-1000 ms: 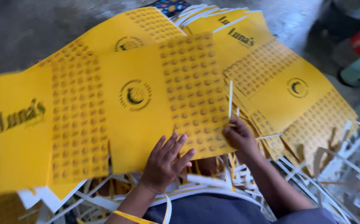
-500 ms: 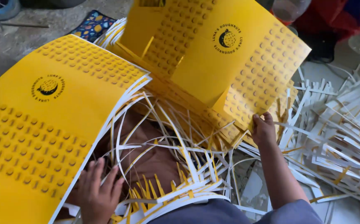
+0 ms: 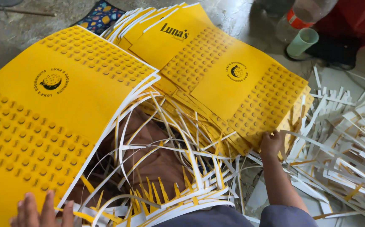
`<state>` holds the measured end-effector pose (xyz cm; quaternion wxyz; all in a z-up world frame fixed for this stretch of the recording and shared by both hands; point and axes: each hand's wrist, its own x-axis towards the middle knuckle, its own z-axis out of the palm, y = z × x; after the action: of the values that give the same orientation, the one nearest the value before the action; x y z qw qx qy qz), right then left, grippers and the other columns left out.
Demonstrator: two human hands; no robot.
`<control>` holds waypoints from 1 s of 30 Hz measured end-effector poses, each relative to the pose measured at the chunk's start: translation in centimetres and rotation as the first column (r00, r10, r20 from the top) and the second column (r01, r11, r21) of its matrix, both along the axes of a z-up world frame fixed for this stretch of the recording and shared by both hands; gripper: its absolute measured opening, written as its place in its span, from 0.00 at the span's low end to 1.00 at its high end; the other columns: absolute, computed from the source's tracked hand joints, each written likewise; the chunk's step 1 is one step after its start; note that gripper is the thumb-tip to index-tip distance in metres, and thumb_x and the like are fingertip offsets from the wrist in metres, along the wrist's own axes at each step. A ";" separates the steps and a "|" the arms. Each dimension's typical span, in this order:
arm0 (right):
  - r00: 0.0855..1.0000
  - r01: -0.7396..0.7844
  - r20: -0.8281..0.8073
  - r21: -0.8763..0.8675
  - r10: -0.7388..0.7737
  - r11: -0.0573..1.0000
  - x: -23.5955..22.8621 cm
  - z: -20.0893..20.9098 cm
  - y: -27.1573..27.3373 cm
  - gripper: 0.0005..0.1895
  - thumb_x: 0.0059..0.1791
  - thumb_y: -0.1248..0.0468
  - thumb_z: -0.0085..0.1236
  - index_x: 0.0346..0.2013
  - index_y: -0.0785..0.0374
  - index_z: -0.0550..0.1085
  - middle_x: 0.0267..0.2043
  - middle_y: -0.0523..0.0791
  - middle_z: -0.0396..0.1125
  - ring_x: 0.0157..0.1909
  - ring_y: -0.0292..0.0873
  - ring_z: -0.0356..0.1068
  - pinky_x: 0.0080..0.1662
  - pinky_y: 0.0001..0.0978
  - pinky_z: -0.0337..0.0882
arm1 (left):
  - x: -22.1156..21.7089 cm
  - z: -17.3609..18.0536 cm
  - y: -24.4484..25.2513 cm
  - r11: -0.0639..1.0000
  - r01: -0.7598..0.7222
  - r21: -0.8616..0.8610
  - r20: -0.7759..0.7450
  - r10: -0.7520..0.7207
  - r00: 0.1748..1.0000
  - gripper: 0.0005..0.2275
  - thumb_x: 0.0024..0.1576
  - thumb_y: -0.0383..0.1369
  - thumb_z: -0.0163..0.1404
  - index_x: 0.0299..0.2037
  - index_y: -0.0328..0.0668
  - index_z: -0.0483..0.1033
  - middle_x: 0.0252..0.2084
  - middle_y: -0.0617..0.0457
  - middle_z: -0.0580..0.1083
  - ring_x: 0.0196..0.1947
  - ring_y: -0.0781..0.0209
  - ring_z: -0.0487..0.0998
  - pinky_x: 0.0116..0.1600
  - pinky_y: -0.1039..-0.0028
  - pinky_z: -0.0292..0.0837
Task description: Stripping waste paper strips from the edges of printed yellow paper bags
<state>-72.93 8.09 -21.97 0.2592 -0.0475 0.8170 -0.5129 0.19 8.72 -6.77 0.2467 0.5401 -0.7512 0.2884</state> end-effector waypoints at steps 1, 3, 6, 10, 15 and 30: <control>0.999 0.006 -0.044 0.007 -0.005 1.000 -0.1 -0.3 0.1 0.12 0.57 0.64 0.49 0.55 0.57 0.70 0.42 0.46 0.70 0.33 0.42 0.65 0.31 0.38 0.65 | 1.2 -0.3 0.7 1.000 -0.013 0.020 -0.008 0.013 1.000 0.26 0.57 0.43 0.60 0.59 0.26 0.85 0.70 0.19 0.73 0.66 0.17 0.74 0.72 0.38 0.58; 0.995 -0.020 -0.093 0.010 0.020 1.000 -1.6 -2.3 0.2 0.11 0.56 0.66 0.50 0.53 0.56 0.70 0.39 0.45 0.68 0.31 0.41 0.63 0.29 0.37 0.64 | 3.6 -0.9 1.9 0.998 -0.056 0.037 -0.020 0.057 0.998 0.29 0.60 0.44 0.61 0.62 0.21 0.84 0.71 0.14 0.71 0.69 0.10 0.72 0.80 0.38 0.47; 0.822 -0.066 -0.561 0.067 0.092 0.996 -3.4 -4.4 -1.6 0.30 0.47 0.64 0.68 0.57 0.65 0.61 0.46 0.51 0.58 0.45 0.49 0.62 0.49 0.38 0.66 | 5.6 0.1 4.6 0.946 -0.316 -0.077 0.192 0.325 0.926 0.36 0.57 0.61 0.49 0.66 0.42 0.84 0.66 0.26 0.80 0.59 0.21 0.86 0.55 0.39 0.73; 0.812 -0.297 -0.524 0.008 0.257 0.955 2.6 3.6 -6.3 0.38 0.56 0.61 0.56 0.77 0.64 0.50 0.79 0.58 0.40 0.79 0.56 0.37 0.73 0.46 0.37 | 4.6 3.2 7.3 0.852 -0.456 0.258 0.147 0.432 0.890 0.34 0.52 0.55 0.49 0.64 0.41 0.75 0.64 0.26 0.74 0.64 0.30 0.76 0.62 0.45 0.71; 0.698 -0.615 -0.583 -0.190 0.416 0.766 15.9 15.5 -12.0 0.28 0.57 0.68 0.52 0.73 0.67 0.61 0.76 0.54 0.46 0.74 0.46 0.53 0.66 0.42 0.52 | 4.8 1.5 7.9 0.823 -0.403 0.401 -0.079 0.469 0.880 0.31 0.52 0.48 0.54 0.64 0.38 0.70 0.66 0.26 0.66 0.66 0.28 0.66 0.67 0.47 0.62; -0.142 -0.935 -0.904 -0.011 0.404 -0.354 47.0 21.3 -8.7 0.13 0.46 0.69 0.65 0.46 0.57 0.81 0.62 0.51 0.69 0.65 0.61 0.67 0.64 0.53 0.66 | -2.5 2.6 7.2 0.926 -0.308 0.218 -0.155 0.345 0.926 0.07 0.61 0.40 0.45 0.38 0.57 0.76 0.42 0.51 0.79 0.47 0.48 0.80 0.49 0.58 0.73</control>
<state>-25.94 -0.60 -0.64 0.2145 -0.8582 0.2121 -0.4154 -2.35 15.93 -4.21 0.2134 0.7041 -0.6471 0.1998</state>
